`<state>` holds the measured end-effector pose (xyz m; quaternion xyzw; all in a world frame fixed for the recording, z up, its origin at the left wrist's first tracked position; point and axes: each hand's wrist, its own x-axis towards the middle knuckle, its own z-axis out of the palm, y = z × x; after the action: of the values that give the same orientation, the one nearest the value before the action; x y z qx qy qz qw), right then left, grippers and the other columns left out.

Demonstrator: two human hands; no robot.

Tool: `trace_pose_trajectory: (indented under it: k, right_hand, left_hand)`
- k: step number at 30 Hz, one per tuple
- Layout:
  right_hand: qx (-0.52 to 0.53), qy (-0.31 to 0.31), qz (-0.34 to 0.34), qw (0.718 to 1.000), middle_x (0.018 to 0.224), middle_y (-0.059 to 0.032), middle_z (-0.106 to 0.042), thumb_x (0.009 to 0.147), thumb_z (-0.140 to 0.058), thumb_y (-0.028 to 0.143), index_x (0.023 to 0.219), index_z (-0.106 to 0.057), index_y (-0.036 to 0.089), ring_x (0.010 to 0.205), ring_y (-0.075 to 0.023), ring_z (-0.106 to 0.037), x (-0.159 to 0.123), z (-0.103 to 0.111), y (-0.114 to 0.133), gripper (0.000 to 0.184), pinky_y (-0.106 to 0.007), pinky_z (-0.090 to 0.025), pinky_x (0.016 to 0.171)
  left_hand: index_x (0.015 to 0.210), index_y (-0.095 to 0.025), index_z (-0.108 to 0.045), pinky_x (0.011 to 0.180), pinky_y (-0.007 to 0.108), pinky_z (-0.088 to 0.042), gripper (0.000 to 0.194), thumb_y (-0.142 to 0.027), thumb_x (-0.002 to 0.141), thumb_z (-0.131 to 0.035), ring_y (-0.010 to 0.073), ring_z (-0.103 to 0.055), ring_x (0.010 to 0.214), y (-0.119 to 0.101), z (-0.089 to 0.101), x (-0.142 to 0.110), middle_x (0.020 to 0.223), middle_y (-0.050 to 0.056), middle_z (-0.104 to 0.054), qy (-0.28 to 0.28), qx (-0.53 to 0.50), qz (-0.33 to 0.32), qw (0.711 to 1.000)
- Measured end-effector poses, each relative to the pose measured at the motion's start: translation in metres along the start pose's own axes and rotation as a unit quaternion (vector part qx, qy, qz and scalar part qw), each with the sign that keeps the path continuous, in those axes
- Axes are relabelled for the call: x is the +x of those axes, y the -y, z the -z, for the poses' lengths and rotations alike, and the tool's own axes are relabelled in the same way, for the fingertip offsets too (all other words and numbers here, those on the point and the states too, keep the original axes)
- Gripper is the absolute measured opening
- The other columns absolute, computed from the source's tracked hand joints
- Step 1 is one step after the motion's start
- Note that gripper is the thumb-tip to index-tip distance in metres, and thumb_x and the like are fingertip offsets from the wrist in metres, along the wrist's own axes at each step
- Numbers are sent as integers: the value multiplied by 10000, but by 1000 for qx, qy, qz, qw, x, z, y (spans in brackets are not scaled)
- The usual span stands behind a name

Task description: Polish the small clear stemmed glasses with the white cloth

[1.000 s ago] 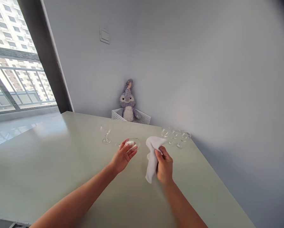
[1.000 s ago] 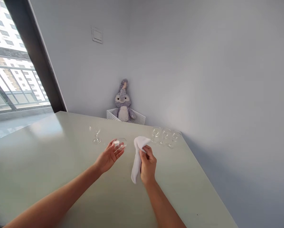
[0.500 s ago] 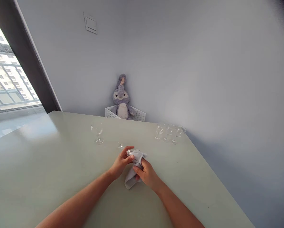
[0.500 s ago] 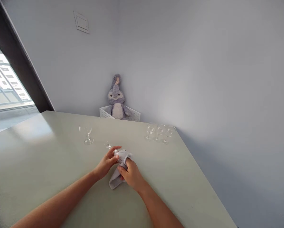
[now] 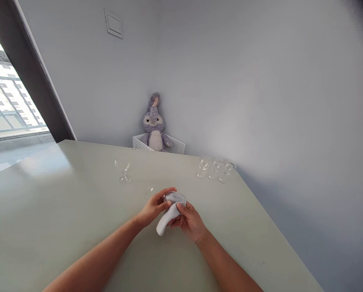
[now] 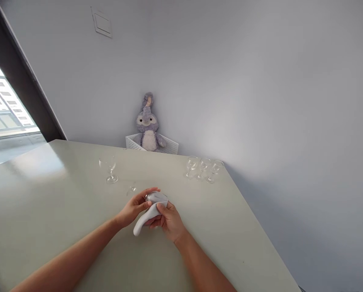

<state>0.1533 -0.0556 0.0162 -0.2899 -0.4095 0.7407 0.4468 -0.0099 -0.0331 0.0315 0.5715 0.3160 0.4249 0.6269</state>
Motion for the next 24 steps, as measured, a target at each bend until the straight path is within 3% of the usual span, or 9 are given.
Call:
trace_pose_trajectory:
  k: [3,7,9,12,14,17,21,24]
  right_hand:
    - [-156,-2,57,986,753,-25,-614,779,-563,415,968,-577,171,621,-149,-580,-5,-6,-3,309,-281,-499,554]
    - [-333,-25,118,935,784,-24,-605,761,-584,369,824,-629,184,711,-158,-545,-7,-9,-7,200,-281,-479,649]
    - [-288,-23,100,952,767,-29,-608,756,-587,381,835,-629,175,669,-158,-558,-6,-9,-6,224,-277,-482,599]
    - [-83,-38,33,995,693,-28,-617,754,-584,419,926,-594,148,545,-150,-575,-2,-4,-1,321,-266,-477,489]
    - [28,-54,0,998,621,-21,-611,750,-593,422,916,-579,128,494,-139,-573,0,-1,3,338,-247,-470,460]
    - [52,-43,-11,998,571,-24,-604,769,-573,427,884,-573,110,468,-132,-575,-1,1,6,337,-223,-454,444]
    - [-122,-22,41,991,693,-48,-635,774,-568,419,946,-571,134,570,-174,-621,-9,-9,2,333,-254,-464,495]
    - [-301,-70,105,945,670,-27,-617,762,-588,388,809,-610,166,583,-159,-591,-13,-15,-6,229,-271,-473,569]
  left_hand:
    - [1212,-227,-487,755,295,-441,505,-427,754,-564,174,-537,831,0,0,1,959,56,-592,-33,-4,28,999]
    - [1153,-194,-526,567,231,-420,482,-508,793,-457,113,-485,609,5,-1,3,683,-4,-520,-70,2,86,994]
    - [1131,-188,-537,557,224,-410,473,-513,805,-430,116,-492,618,6,-1,3,711,7,-534,-68,0,85,994]
    - [1228,-238,-454,641,242,-427,470,-444,807,-479,133,-525,702,4,-1,1,830,25,-578,-22,-29,48,998]
    - [1258,-250,-422,703,258,-429,500,-390,791,-530,147,-534,764,0,-1,0,881,32,-588,10,-33,21,999]
    - [1199,-209,-484,707,272,-434,468,-377,769,-561,164,-538,783,-5,1,-1,876,49,-597,14,4,5,1000]
    - [1145,-190,-524,633,263,-446,443,-426,771,-538,145,-540,678,-6,4,1,788,35,-593,-26,65,20,997]
    - [1085,-150,-559,569,257,-443,459,-493,802,-445,132,-529,593,-1,3,4,719,34,-591,-20,87,47,995]
